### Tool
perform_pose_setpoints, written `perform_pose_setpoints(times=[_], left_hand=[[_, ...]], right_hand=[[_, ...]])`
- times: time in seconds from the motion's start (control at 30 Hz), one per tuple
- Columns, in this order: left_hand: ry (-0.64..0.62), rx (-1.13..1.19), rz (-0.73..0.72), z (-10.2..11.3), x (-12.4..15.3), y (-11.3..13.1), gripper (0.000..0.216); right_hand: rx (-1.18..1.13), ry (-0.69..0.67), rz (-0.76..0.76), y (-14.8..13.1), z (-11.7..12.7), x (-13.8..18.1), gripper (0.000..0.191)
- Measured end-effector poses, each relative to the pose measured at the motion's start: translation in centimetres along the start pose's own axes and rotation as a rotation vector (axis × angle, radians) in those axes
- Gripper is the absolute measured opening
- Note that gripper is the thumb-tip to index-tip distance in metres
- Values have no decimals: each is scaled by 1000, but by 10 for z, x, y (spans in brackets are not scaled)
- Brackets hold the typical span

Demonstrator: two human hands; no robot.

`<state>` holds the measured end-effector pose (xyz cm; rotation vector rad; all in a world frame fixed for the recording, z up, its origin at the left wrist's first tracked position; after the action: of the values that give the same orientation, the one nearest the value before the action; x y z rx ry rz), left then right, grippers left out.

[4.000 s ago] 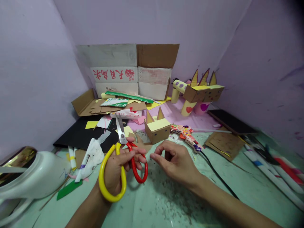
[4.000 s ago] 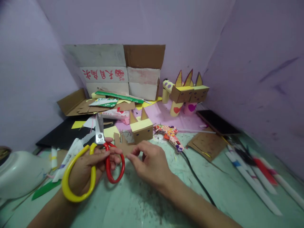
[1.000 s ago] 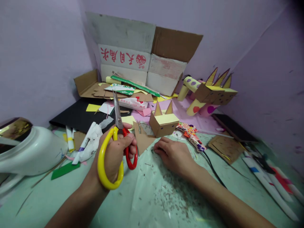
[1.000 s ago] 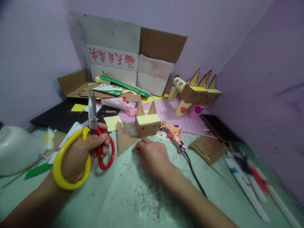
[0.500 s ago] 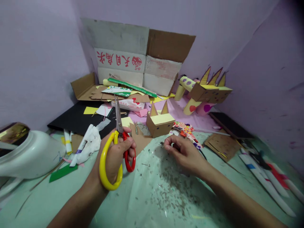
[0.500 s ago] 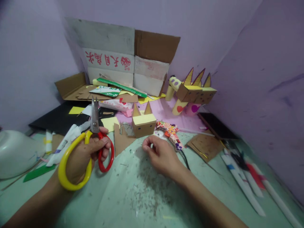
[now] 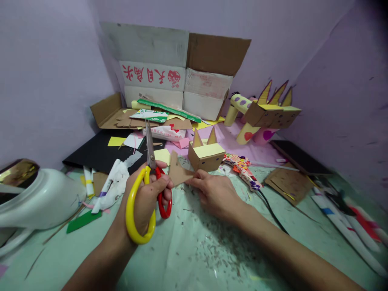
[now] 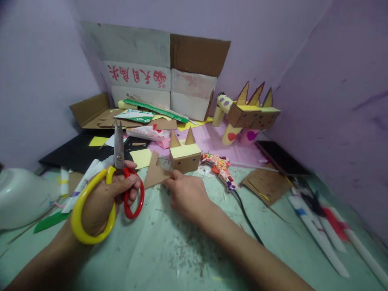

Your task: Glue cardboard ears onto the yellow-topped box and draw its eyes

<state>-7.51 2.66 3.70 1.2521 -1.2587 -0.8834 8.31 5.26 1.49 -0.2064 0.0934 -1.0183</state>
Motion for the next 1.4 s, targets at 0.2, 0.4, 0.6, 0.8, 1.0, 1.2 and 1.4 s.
perform_pose_setpoints(times=[0.2,0.4,0.6,0.8,1.0,1.2,1.4], left_hand=[[-14,17,0,-1,3,3,29],[-24,23,3,-2,3,3,30],[-23,30,9,-2,2,3,31],[-23,18,2,-2,4,4,29],[-15,1,-18,-2,5,2,30],[-130,-45,50,-21,15,-4,36],[-258,-106,93,-61,26,-8,36]], right_hand=[[-53,60,5,2,-5,-1,34],[-129,77,80,-4,-4,-1,20],[35,-7,94,-13,-6,-7,21],[155,17,144,-16,-15,-10,21],[-187,73,-4,-3,-4,3,15],[-1163,99,-225,19,3,34,23],[-1508,-10,-289,28,-3,46,43]])
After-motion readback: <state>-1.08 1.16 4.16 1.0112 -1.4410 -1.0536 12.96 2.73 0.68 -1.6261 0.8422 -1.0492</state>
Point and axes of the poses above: each hand's wrist, its own x-axis away from the middle knuckle, its own z-axis out of the back of the hand, y = z × x, the point moved 2 cm from there along -x, towards the middle knuckle, and after that the axes turned 2 degrees about -x, right-handed, at the moved point
